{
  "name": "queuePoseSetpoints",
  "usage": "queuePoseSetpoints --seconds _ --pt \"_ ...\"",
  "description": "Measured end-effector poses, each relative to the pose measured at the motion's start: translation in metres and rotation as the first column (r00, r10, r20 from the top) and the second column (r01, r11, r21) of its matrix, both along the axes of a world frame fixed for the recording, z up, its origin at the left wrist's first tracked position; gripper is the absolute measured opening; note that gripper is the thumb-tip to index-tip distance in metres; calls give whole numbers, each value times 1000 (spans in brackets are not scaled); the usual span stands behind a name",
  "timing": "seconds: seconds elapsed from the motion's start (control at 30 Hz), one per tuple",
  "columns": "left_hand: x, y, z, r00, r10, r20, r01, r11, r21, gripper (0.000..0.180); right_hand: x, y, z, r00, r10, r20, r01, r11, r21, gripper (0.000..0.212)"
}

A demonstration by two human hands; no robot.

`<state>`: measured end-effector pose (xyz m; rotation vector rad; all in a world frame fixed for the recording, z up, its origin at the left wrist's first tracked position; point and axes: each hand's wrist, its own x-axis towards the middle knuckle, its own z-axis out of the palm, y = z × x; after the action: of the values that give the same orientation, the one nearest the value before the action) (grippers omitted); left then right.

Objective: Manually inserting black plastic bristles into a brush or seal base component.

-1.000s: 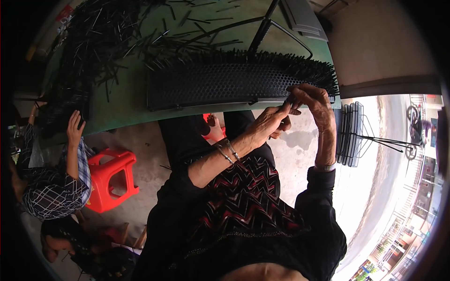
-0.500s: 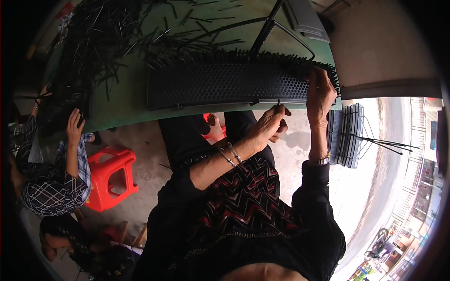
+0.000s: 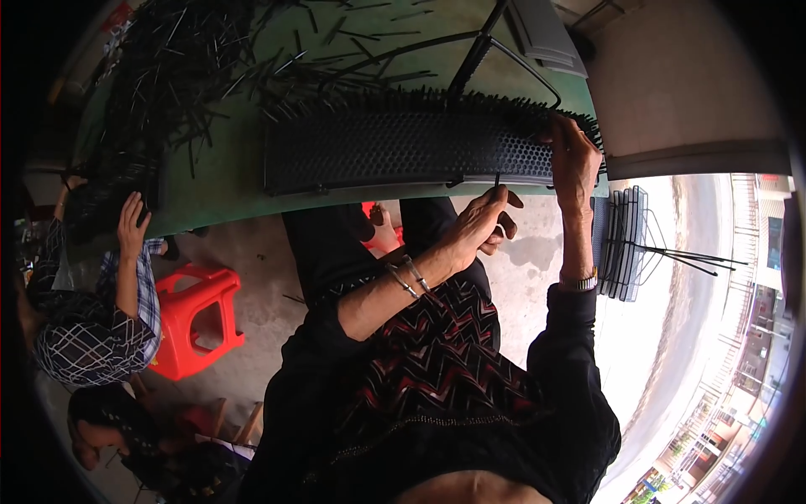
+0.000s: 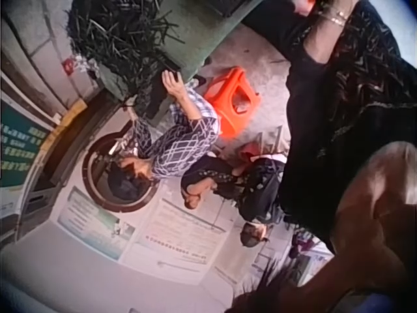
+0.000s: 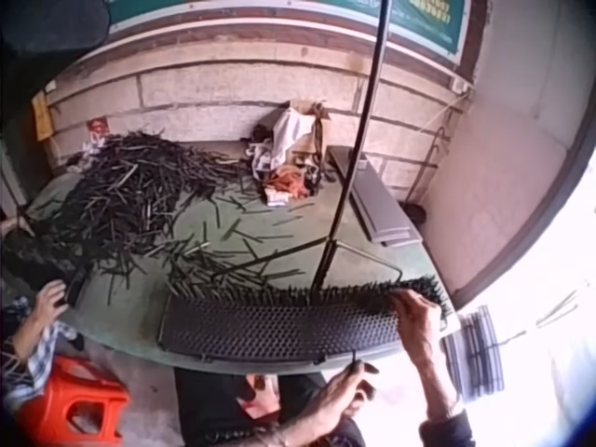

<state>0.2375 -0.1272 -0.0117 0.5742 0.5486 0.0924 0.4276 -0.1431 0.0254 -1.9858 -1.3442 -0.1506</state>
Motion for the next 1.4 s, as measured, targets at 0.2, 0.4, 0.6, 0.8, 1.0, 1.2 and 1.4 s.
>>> queuePoseSetpoints --seconds 0.2,0.4,0.6,0.8,1.0,1.2,1.4 --pt "1 -3 -7 998 38 41 -39 999 34 37 -4 1 -13 973 -61 222 90 989 -121 19" --pt "2 -1 -8 998 8 67 -11 999 35 33 -2 3 -10 913 -44 405 109 984 -139 22" --pt "6 -7 -6 997 -3 73 1 1000 25 32 -3 10 -19 894 -67 442 169 966 -196 26" --pt "3 -6 0 997 -6 74 2 998 57 35 -26 -19 -11 974 -97 206 108 993 -42 26" --pt "6 -12 -3 988 -152 13 146 964 221 35 -48 -67 -3 723 33 -690 -177 974 -139 15" --pt "15 -16 1 992 -95 -77 110 970 218 33 -31 -75 11 729 -46 -683 -97 981 -169 15" --pt "12 -10 -8 997 -65 -52 74 982 175 24 -10 -66 19 891 -306 -336 321 947 -13 13"
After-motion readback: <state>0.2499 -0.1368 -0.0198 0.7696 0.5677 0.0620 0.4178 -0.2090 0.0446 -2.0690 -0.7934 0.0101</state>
